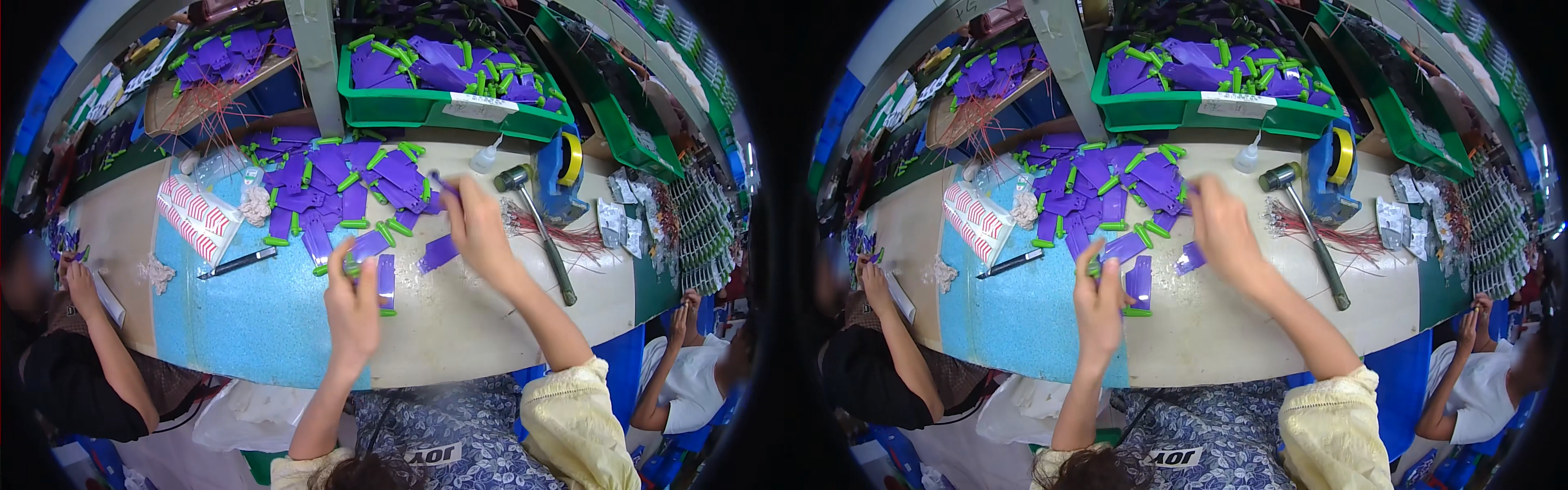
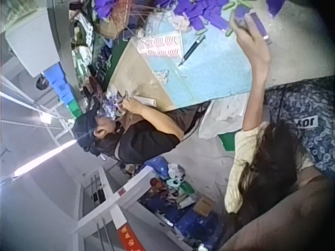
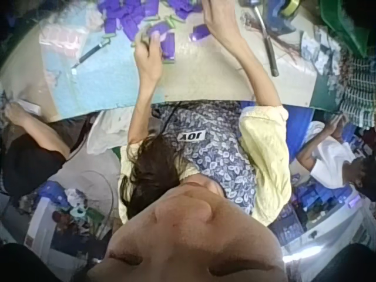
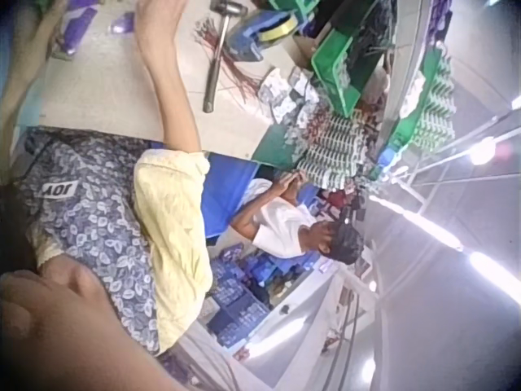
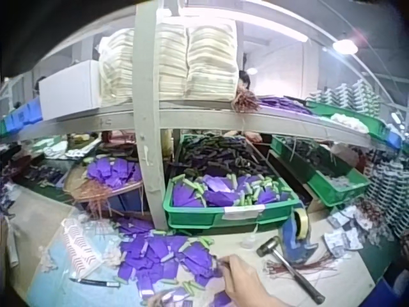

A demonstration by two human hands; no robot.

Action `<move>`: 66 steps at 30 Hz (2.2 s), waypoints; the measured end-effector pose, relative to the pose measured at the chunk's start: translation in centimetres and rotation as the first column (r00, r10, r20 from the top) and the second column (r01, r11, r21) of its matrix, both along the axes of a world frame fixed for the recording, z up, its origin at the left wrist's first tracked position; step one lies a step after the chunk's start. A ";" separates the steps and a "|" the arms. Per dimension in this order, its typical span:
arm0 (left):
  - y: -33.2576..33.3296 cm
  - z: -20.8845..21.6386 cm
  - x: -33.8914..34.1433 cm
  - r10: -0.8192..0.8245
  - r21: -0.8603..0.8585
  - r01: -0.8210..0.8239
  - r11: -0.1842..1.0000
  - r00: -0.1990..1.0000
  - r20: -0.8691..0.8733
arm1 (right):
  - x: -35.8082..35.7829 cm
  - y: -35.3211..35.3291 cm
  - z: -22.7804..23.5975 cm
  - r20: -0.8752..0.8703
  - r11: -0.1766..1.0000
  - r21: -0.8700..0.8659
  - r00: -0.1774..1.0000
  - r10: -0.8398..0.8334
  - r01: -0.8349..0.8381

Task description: The person assembles small purple plastic components with green cylindrical pieces and red wires. They apply glue to the purple parts, insert the wires, and use a hammer to secure the green pieces into place. The person works at a table with piles of parts and tools, stacking the finished units as they complete them.

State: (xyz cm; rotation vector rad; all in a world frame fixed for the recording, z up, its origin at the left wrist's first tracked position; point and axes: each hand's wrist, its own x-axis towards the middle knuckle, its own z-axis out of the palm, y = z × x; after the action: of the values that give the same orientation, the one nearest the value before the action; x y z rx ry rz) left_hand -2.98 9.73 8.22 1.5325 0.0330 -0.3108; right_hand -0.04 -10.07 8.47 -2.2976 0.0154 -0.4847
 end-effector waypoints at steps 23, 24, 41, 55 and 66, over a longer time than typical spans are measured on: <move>1.0 -0.5 3.7 -0.359 0.510 0.244 0.825 0.923 0.140 | -6.2 -3.0 0.8 0.174 0.979 -0.198 0.981 0.090 -0.054; 1.3 -1.5 4.8 -0.387 0.650 0.136 0.748 0.884 0.261 | -6.3 -4.0 1.2 0.058 0.990 -0.110 0.995 -0.083 0.089; -2.5 1.6 0.9 -0.034 -0.238 0.046 0.970 0.998 0.052 | -6.8 0.4 1.2 0.213 0.948 -0.196 0.933 0.289 -0.249; 1.5 -2.5 -1.3 -0.242 0.338 0.163 0.927 0.948 0.206 | -7.6 0.7 -3.2 -0.035 0.932 -0.039 0.933 0.358 -0.360; -3.1 -1.7 -3.4 -0.232 -0.551 0.126 0.825 0.964 -0.127 | -9.4 -1.7 -0.7 0.104 0.906 0.009 0.901 0.421 -0.424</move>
State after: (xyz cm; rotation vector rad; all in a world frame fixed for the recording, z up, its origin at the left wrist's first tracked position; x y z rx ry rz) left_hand -6.42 6.59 6.49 0.9375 -0.0482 -0.5664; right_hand -9.43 -11.80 7.77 -2.1570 -0.5136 -0.3661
